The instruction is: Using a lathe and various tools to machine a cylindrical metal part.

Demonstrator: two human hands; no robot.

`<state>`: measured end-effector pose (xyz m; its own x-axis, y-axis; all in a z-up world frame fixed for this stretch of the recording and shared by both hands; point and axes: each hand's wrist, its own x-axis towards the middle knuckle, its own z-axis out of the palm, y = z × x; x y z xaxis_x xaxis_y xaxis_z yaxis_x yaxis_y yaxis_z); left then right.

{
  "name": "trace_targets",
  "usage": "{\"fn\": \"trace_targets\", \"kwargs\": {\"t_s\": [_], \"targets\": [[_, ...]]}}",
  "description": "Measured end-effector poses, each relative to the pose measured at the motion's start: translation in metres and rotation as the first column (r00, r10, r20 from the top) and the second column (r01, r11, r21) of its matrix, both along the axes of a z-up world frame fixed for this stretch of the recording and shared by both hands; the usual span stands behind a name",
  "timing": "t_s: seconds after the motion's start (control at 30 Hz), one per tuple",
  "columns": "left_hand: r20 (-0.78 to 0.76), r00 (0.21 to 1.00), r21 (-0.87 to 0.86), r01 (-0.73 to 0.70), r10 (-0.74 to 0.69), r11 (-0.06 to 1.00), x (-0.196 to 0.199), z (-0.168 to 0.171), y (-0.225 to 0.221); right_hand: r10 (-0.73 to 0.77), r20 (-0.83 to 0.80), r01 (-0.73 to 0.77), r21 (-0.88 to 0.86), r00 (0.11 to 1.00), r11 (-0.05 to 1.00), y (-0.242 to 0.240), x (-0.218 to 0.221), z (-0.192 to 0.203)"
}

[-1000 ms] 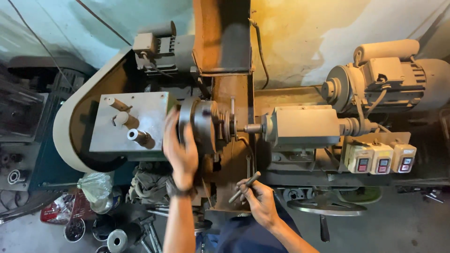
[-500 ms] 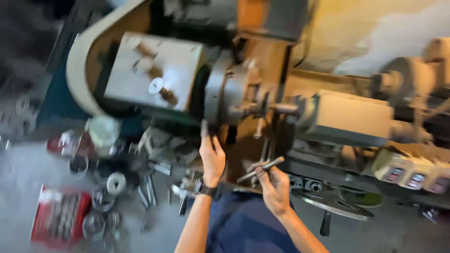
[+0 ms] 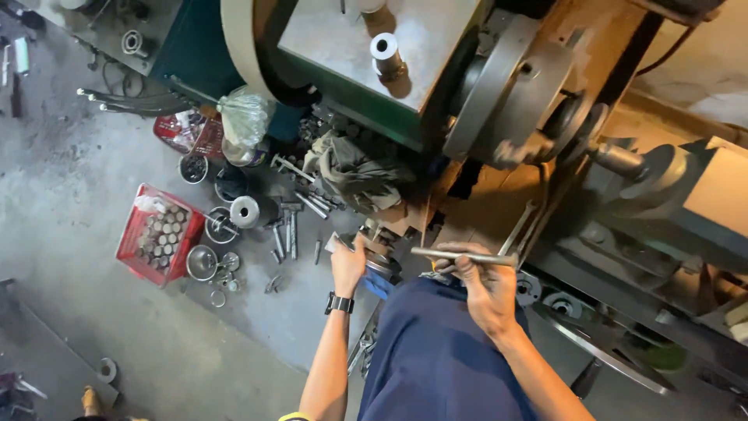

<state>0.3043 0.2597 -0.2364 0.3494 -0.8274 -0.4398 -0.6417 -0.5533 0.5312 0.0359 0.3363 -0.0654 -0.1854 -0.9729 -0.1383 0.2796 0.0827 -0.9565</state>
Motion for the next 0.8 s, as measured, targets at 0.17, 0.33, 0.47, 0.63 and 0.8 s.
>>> {"fn": "trace_targets", "kwargs": {"t_s": [0.17, 0.33, 0.47, 0.63, 0.8], "targets": [[-0.023, 0.998, -0.166, 0.053, -0.057, 0.985, 0.039, -0.092, -0.004, 0.005, -0.059, -0.005, -0.003, 0.998, 1.000, 0.003, -0.002, -0.006], [0.069, 0.986, 0.042, 0.148, -0.151, 0.988, 0.042, -0.048, -0.026, -0.076, -0.007, 0.076, -0.007, 0.997, 0.997, 0.003, -0.011, 0.000], [0.410, 0.838, 0.191, 0.306, -0.359, 0.933, -0.015, 0.103, -0.035, -0.143, -0.117, 0.138, -0.050, 0.983, 0.989, 0.008, -0.016, -0.006], [0.068, 0.690, -0.803, 0.467, -0.721, 0.370, -0.158, 0.269, -0.067, -0.441, 0.012, 0.440, -0.105, 0.897, 0.892, 0.019, -0.025, -0.026], [0.319, 0.635, -0.594, 0.712, -0.703, 0.373, -0.286, 0.258, -0.220, -0.501, 0.061, 0.504, -0.103, 0.864, 0.857, 0.031, -0.028, -0.004]]}}
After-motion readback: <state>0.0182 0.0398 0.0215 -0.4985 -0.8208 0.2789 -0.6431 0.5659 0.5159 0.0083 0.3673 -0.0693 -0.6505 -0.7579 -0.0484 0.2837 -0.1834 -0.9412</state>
